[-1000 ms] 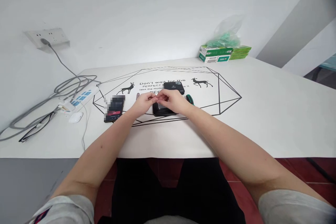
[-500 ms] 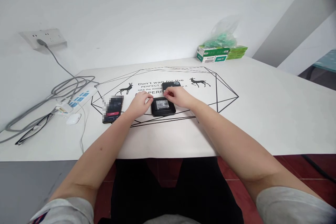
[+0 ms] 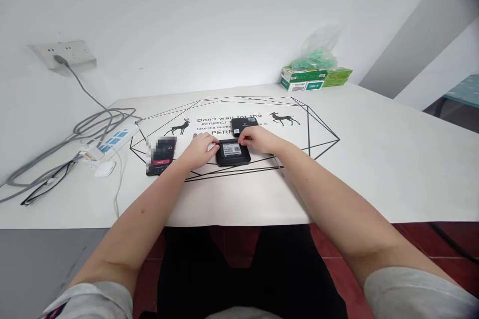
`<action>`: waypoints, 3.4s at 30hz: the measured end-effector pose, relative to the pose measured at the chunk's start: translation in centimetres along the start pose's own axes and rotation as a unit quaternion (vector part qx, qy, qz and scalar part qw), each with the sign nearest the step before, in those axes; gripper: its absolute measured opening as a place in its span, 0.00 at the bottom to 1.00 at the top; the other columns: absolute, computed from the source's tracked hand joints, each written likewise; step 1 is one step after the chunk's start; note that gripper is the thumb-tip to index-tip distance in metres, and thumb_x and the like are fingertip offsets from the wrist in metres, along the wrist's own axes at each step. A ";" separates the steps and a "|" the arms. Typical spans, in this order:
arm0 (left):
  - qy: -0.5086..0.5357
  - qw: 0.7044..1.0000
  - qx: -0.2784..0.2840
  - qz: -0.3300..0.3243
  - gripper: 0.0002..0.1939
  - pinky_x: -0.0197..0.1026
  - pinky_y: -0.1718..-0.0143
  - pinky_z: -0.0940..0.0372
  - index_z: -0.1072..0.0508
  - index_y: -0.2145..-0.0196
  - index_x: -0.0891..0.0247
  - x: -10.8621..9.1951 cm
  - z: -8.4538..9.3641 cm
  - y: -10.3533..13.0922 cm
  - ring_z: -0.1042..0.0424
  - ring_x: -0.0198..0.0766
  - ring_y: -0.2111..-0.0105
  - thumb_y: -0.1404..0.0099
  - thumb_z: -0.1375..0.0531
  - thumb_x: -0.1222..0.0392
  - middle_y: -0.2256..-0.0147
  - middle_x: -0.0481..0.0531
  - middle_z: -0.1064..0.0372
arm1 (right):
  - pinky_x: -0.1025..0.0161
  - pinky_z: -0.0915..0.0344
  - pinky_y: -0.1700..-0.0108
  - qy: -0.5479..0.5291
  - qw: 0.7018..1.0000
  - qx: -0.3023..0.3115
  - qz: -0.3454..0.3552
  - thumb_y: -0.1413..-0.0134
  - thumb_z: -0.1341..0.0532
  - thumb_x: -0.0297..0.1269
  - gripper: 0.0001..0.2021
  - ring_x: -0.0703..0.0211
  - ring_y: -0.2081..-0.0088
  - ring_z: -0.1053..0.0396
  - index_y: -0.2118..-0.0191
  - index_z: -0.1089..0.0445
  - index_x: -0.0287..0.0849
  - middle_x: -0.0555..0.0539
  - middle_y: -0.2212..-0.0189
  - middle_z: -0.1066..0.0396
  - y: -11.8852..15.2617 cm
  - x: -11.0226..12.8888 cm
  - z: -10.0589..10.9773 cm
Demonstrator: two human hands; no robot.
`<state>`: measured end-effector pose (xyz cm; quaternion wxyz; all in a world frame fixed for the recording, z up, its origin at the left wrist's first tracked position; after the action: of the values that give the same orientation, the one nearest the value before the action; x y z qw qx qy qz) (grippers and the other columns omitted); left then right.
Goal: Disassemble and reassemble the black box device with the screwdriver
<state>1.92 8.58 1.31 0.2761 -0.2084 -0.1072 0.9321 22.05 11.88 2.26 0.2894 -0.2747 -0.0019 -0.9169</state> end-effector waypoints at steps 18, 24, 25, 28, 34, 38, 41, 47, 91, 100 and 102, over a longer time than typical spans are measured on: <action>0.039 0.989 0.134 0.047 0.54 0.66 0.26 0.41 0.32 0.27 0.57 -1.3 -1.4 0.6 0.39 0.69 0.27 0.45 0.24 0.35 0.29 0.64 0.33 | 0.51 0.25 0.63 0.061 0.960 0.071 -0.263 0.50 0.23 0.34 0.28 0.50 0.75 0.22 0.42 0.27 0.43 0.43 0.66 0.17 3.5 -5.6 3.4; 0.063 0.989 0.131 0.036 0.55 0.66 0.28 0.38 0.33 0.26 0.59 -2.2 -1.8 0.7 0.38 0.69 0.28 0.44 0.25 0.32 0.29 0.64 0.32 | 0.53 0.21 0.57 -0.100 0.963 -0.248 -0.019 0.40 0.30 0.40 0.21 0.55 0.63 0.22 0.43 0.30 0.48 0.45 0.52 0.20 2.8 -0.6 7.6; 0.064 0.988 0.133 0.034 0.56 0.65 0.28 0.38 0.33 0.26 0.59 -2.3 -1.9 0.7 0.38 0.69 0.28 0.44 0.25 0.31 0.28 0.65 0.33 | 0.52 0.20 0.56 -0.122 0.950 -0.289 0.013 0.39 0.31 0.41 0.22 0.53 0.60 0.22 0.41 0.31 0.49 0.44 0.50 0.21 3.1 0.1 8.1; 0.051 0.987 0.148 0.029 0.61 0.66 0.27 0.40 0.37 0.24 0.60 -2.3 -2.6 0.7 0.41 0.70 0.26 0.44 0.26 0.27 0.26 0.66 0.37 | 0.50 0.18 0.56 -0.142 0.928 -0.339 0.061 0.38 0.33 0.41 0.23 0.51 0.55 0.23 0.39 0.32 0.50 0.43 0.44 0.23 3.6 1.3 8.3; 0.021 0.979 0.203 0.016 0.69 0.66 0.21 0.56 0.53 0.18 0.61 -1.4 -4.3 1.2 0.59 0.70 0.19 0.41 0.31 0.21 0.18 0.69 0.60 | 0.48 0.15 0.54 -0.105 0.934 -0.330 0.087 0.36 0.34 0.41 0.22 0.51 0.55 0.24 0.39 0.32 0.47 0.40 0.41 0.25 3.5 2.1 7.0; 0.025 0.977 0.209 0.025 0.66 0.67 0.21 0.56 0.55 0.17 0.58 -1.3 -4.3 1.4 0.62 0.70 0.18 0.38 0.33 0.22 0.18 0.66 0.62 | 0.49 0.15 0.56 -0.088 0.933 -0.335 0.093 0.36 0.34 0.41 0.22 0.50 0.55 0.24 0.39 0.32 0.49 0.40 0.41 0.25 3.4 2.2 6.9; 0.025 0.975 0.217 0.029 0.67 0.67 0.21 0.58 0.56 0.17 0.59 -1.5 -4.2 1.4 0.64 0.71 0.18 0.37 0.34 0.22 0.18 0.66 0.63 | 0.49 0.15 0.58 -0.074 0.931 -0.345 0.094 0.36 0.35 0.41 0.21 0.50 0.56 0.24 0.39 0.32 0.48 0.40 0.42 0.26 3.5 2.0 6.9; 0.034 0.978 0.205 0.020 0.65 0.66 0.21 0.56 0.54 0.17 0.57 -1.3 -4.1 1.4 0.62 0.70 0.18 0.37 0.33 0.23 0.18 0.64 0.61 | 0.48 0.17 0.57 -0.055 0.926 -0.365 0.075 0.36 0.34 0.40 0.21 0.50 0.57 0.26 0.39 0.31 0.49 0.41 0.45 0.27 3.3 1.5 6.8; -0.014 0.967 0.252 0.034 0.68 0.62 0.19 0.60 0.61 0.17 0.66 -2.2 -3.9 1.5 0.65 0.67 0.18 0.36 0.39 0.20 0.17 0.65 0.67 | 0.49 0.23 0.49 -0.302 0.859 -0.397 0.118 0.33 0.33 0.55 0.14 0.53 0.54 0.24 0.51 0.27 0.53 0.48 0.55 0.22 2.6 0.8 5.4; -0.004 0.968 0.248 0.027 0.67 0.63 0.20 0.60 0.60 0.17 0.63 -2.3 -3.8 1.5 0.64 0.67 0.18 0.35 0.38 0.21 0.17 0.66 0.66 | 0.48 0.25 0.46 -0.345 0.857 -0.364 0.123 0.31 0.37 0.60 0.17 0.53 0.54 0.24 0.50 0.26 0.54 0.48 0.56 0.22 2.4 0.8 5.1; -0.006 0.968 0.249 0.028 0.67 0.64 0.20 0.60 0.60 0.17 0.64 -2.3 -3.8 1.5 0.64 0.67 0.18 0.36 0.38 0.21 0.17 0.67 0.66 | 0.50 0.25 0.49 -0.334 0.857 -0.374 0.122 0.33 0.34 0.61 0.18 0.54 0.58 0.25 0.51 0.28 0.53 0.50 0.58 0.24 2.4 0.7 5.1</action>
<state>4.66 6.35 -1.75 0.2924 -0.1305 0.1322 0.9381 25.37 10.37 6.56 0.2568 -0.6499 0.2778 -0.6591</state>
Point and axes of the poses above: each hand's wrist, its own y-axis away from the middle knuckle, its own z-axis out of the back of the hand, x = y × z, the point moved 8 cm from there along -y, towards the middle knuckle
